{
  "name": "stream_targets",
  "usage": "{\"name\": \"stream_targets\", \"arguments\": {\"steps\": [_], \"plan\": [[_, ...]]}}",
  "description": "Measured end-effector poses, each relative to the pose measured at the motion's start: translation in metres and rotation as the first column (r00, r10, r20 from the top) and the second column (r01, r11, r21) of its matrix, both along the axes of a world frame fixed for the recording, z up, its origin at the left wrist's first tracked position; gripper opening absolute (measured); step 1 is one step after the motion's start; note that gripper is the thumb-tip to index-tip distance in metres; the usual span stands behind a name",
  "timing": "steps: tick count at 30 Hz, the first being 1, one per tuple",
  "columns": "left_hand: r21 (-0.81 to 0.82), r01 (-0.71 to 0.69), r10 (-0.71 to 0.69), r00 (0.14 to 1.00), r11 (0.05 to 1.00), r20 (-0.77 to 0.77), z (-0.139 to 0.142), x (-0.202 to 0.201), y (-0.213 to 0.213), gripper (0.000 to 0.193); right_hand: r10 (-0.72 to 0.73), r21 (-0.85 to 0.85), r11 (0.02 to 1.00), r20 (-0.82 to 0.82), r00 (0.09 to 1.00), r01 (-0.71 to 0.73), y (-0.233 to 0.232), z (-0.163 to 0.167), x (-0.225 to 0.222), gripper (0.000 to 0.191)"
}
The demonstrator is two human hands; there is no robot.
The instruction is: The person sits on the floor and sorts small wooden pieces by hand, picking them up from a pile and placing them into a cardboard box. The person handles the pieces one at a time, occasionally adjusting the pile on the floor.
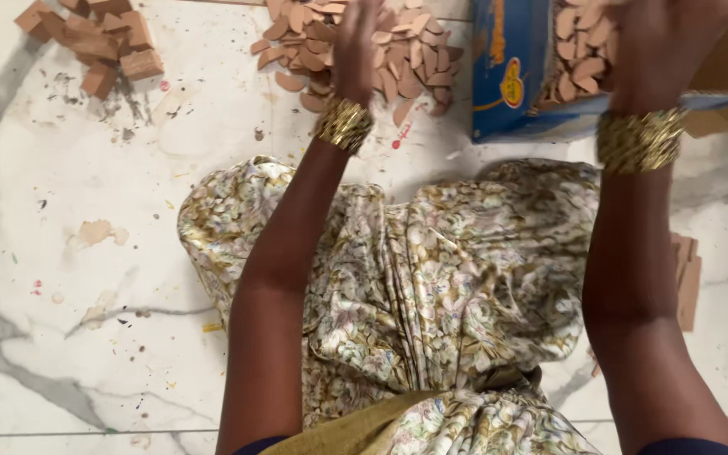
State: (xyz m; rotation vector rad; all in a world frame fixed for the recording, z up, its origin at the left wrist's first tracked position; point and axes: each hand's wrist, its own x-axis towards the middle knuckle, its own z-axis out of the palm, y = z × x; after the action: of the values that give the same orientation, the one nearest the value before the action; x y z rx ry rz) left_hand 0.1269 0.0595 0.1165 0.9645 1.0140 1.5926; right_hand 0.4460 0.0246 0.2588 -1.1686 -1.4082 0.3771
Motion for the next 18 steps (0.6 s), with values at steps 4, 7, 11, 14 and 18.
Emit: {"name": "stream_targets", "arguments": {"steps": [4, 7, 11, 14, 18], "plan": [[-0.013, -0.09, 0.091, 0.996, 0.996, 0.022, -0.044, -0.058, -0.022, 0.041, 0.342, 0.135, 0.868, 0.535, 0.772, -0.478, -0.031, -0.02, -0.092, 0.008], [-0.339, -0.244, 0.116, 0.927, 0.908, -0.357, -0.068, -0.084, -0.049, 0.041, 0.518, -0.29, 0.853, 0.579, 0.629, -0.435, -0.034, -0.037, -0.146, 0.012], [-0.243, -0.339, 0.159, 0.82, 0.909, -0.55, -0.086, -0.091, -0.063, 0.025, 0.479, -0.295, 0.874, 0.658, 0.581, -0.386, -0.026, -0.095, -0.155, 0.023], [-0.225, -0.266, 0.055, 0.751, 0.937, -0.658, -0.094, -0.077, -0.058, 0.019, 0.472, -0.296, 0.88, 0.639, 0.608, -0.371, -0.017, -0.144, -0.147, 0.03], [0.208, -0.104, 0.232, 0.403, 0.973, -0.885, -0.1, -0.044, -0.05, 0.038, 0.479, -0.33, 0.877, 0.643, 0.597, -0.348, -0.016, -0.179, -0.151, 0.049]]}}
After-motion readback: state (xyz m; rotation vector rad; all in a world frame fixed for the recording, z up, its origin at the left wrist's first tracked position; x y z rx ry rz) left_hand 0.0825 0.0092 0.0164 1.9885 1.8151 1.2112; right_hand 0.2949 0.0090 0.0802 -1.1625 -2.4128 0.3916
